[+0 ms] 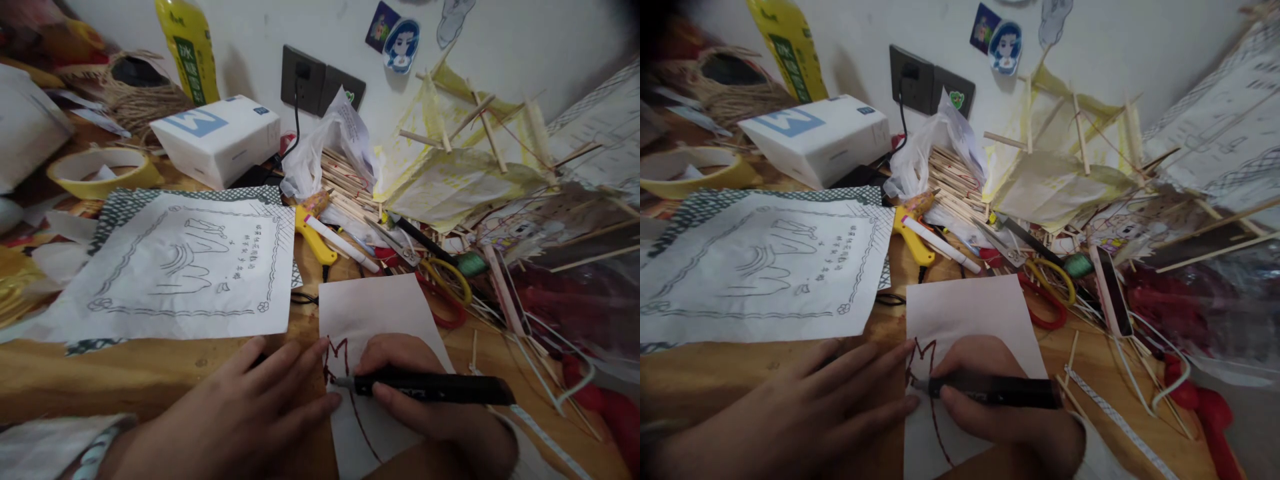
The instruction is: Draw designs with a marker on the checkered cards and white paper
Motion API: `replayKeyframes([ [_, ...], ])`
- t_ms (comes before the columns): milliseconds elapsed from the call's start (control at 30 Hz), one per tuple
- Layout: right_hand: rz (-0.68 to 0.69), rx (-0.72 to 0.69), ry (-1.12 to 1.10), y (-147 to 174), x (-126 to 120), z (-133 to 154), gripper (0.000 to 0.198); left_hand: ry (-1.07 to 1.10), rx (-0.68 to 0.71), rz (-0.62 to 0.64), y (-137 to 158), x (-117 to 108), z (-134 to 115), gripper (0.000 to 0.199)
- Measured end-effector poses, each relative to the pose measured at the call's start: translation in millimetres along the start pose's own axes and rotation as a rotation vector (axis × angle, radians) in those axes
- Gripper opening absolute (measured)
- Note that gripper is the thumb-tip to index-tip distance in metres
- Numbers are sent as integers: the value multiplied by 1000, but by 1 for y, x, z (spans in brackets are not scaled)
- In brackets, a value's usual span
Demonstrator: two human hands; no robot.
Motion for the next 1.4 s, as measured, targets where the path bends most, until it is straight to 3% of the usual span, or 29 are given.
replayKeyframes([
  [300,-41,-27,18,2,1,-1,12,6,-4,-3,0,0,1,77],
  [1267,4,24,2,1,1,-3,14,32,-1,27,0,4,0,76],
  [1400,-4,20,-5,2,2,-4,13,7,-54,8,-1,5,-2,75],
])
Point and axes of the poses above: each hand's wrist, its own y-axis away from the middle knuckle, its own x-axis out of the palm, z = x × y, the point moved 7 cm from there along -y, towards the middle knuckle, and after that the axes turned 14 degrees about -x, right-handed, at the moved point
